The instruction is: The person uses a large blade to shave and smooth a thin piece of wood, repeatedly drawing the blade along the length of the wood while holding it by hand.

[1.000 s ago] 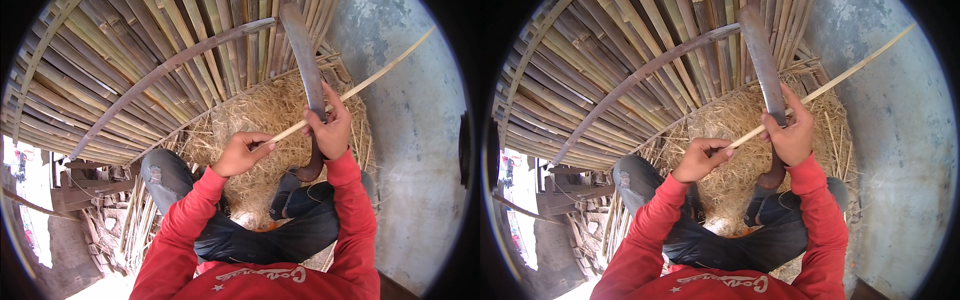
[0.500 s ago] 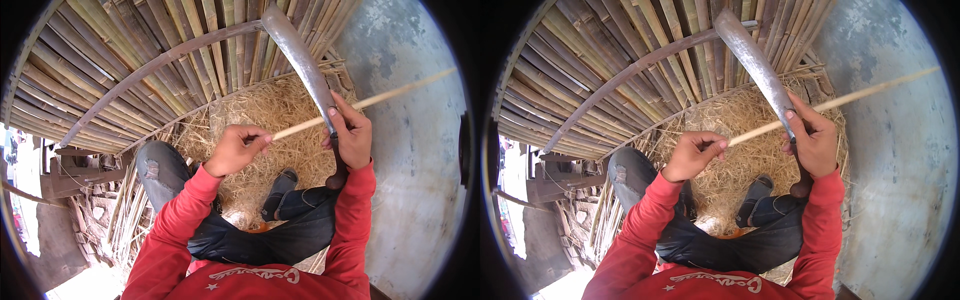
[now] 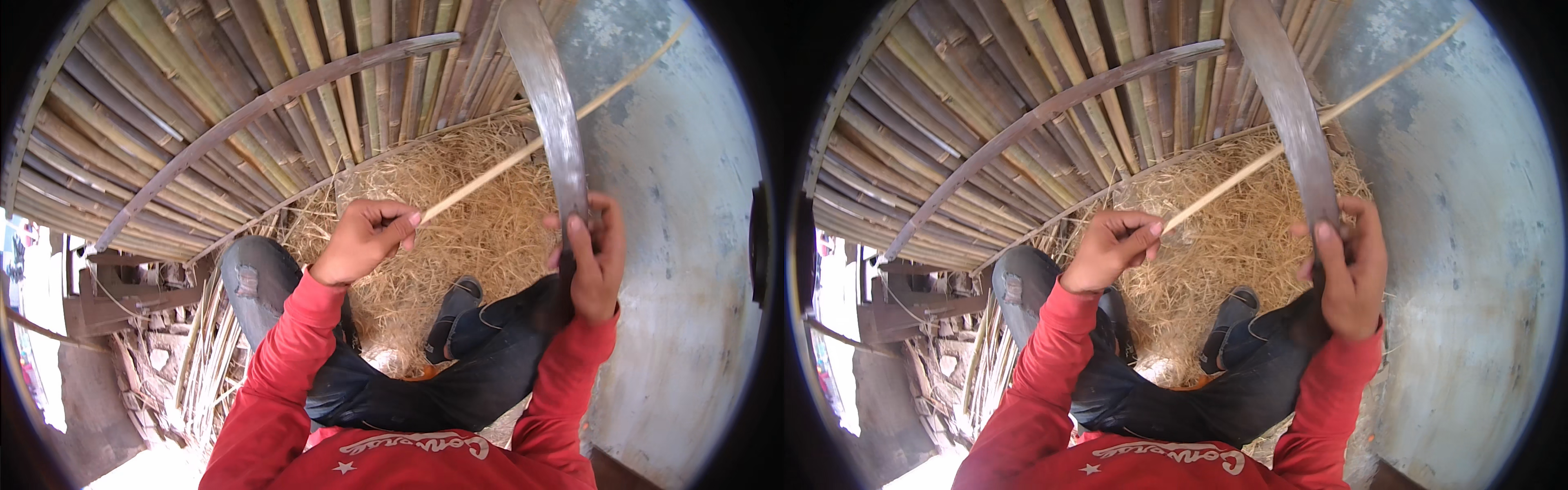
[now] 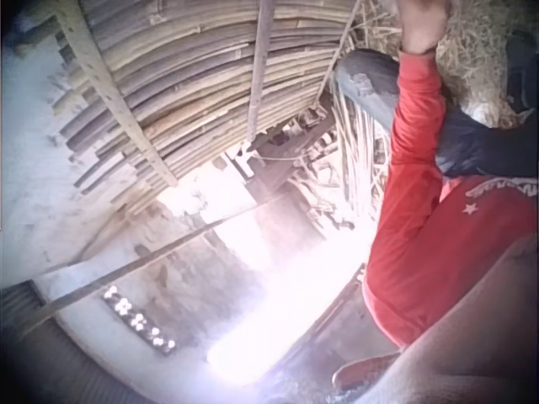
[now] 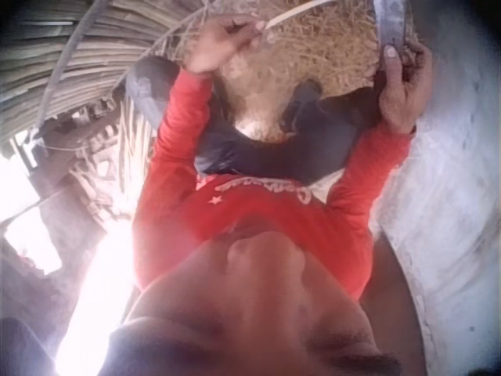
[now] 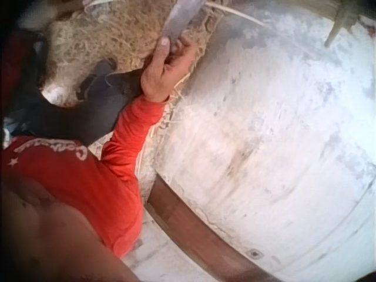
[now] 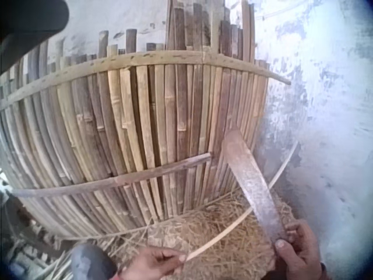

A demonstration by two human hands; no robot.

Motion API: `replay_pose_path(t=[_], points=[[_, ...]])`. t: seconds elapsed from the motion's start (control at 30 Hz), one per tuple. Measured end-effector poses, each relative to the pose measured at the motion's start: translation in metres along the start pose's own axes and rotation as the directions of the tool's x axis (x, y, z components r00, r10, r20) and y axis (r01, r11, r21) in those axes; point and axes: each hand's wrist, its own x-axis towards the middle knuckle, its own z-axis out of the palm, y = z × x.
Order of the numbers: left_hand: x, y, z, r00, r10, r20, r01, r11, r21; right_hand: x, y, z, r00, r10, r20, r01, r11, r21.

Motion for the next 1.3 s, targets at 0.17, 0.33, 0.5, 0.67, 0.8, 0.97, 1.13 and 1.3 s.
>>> replay_pose_path(t=[0.17,0.33,0.5,0.67,0.8,0.97,1.13,1.3], points=[[-0.010,-0.013,0.017,0.975,-0.047,0.216,0.039,0.999,0.038,-0.086,-0.001,-0.025,0.967,0.243,0.072,-0.253,0.943,0.217],[-0.033,-0.023,0.056,0.933,-0.169,0.319,0.146,0.985,0.097,-0.137,0.012,-0.028,0.945,0.324,-0.036,-0.322,0.945,0.060],[-0.069,-0.056,0.075,0.914,-0.264,0.308,0.228,0.962,0.148,-0.175,0.042,-0.028,0.954,0.288,-0.077,-0.294,0.953,-0.077],[-0.109,-0.076,0.085,0.946,-0.275,0.174,0.259,0.960,0.105,-0.202,0.066,-0.018,0.941,0.338,-0.011,-0.337,0.941,0.036],[-0.135,-0.086,0.082,0.950,-0.265,0.164,0.273,0.962,-0.025,-0.212,0.063,-0.003,0.963,0.263,-0.052,-0.268,0.956,-0.124],[-0.139,-0.088,0.085,0.963,-0.207,0.171,0.207,0.978,0.018,-0.200,0.088,-0.018,0.968,0.145,-0.205,-0.175,0.976,-0.133],[-0.132,-0.086,0.098,0.975,-0.146,0.165,0.148,0.989,0.003,-0.193,0.081,-0.029,0.962,0.104,-0.253,-0.152,0.973,-0.176],[-0.126,-0.097,0.107,0.974,-0.162,0.158,0.165,0.986,-0.009,-0.218,0.080,-0.017,0.992,0.124,0.006,-0.114,0.932,-0.345]])
